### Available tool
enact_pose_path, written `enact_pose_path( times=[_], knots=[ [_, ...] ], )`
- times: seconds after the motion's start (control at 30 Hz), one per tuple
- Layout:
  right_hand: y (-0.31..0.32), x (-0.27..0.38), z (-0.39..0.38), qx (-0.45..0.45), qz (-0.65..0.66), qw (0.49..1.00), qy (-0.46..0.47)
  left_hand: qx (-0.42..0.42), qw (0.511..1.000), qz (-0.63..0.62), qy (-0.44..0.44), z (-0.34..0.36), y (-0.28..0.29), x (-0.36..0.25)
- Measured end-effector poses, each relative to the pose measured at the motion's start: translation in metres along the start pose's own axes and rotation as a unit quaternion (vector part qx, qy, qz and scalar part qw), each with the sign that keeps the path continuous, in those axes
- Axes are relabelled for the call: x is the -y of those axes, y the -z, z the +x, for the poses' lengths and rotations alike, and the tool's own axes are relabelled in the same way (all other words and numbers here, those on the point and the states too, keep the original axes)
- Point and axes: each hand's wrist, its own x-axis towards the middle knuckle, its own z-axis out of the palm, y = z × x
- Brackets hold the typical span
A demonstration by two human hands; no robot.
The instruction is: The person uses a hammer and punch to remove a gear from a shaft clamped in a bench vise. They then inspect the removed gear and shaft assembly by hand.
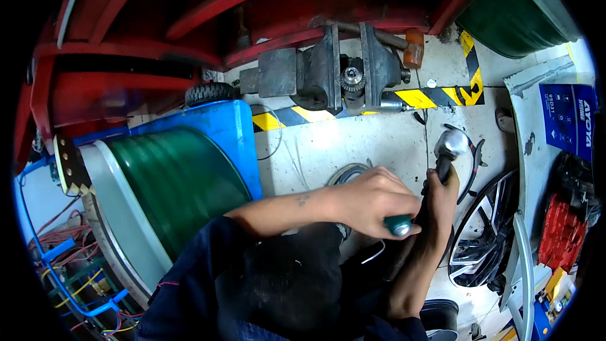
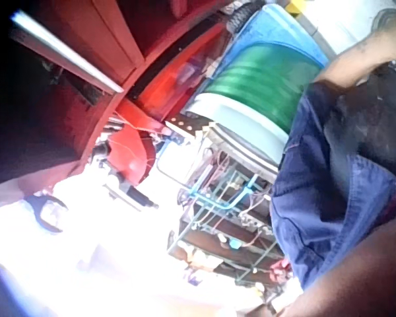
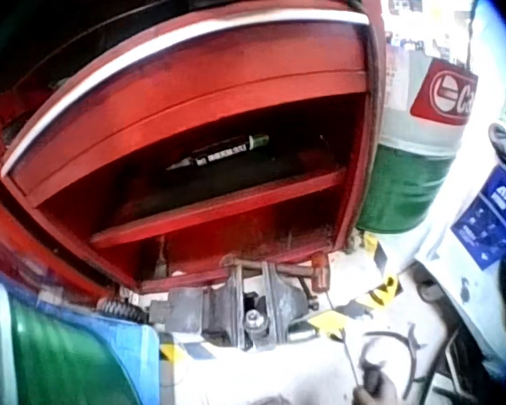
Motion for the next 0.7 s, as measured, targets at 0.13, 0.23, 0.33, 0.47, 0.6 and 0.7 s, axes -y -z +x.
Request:
enact_pose_path(
  times=[0.13, 0.23, 0.33, 0.47, 0.6, 0.7],
  knots=[
    [0.000, -0.046, 0.034, -0.028, -0.167, 0.985, 0.045, 0.082, 0.971, 0.121, 0.192, -0.019, -0.037, 0.044],
    [0.000, -0.048, 0.047, -0.056, -0.222, 0.973, 0.030, 0.139, 0.936, 0.149, 0.288, -0.035, -0.044, 0.070],
    [0.003, -0.042, 0.058, -0.068, -0.230, 0.971, 0.014, 0.174, 0.922, 0.183, 0.293, -0.043, -0.048, 0.096],
    [0.007, -0.031, 0.072, -0.094, -0.242, 0.966, 0.007, 0.175, 0.916, 0.107, 0.345, -0.038, -0.053, 0.108],
    [0.009, -0.036, 0.079, -0.078, -0.204, 0.975, 0.035, 0.236, 0.907, 0.093, 0.336, -0.023, -0.043, 0.097],
    [0.005, -0.039, 0.081, -0.086, -0.227, 0.968, 0.060, 0.265, 0.911, 0.098, 0.300, -0.009, -0.026, 0.082]
  ],
)
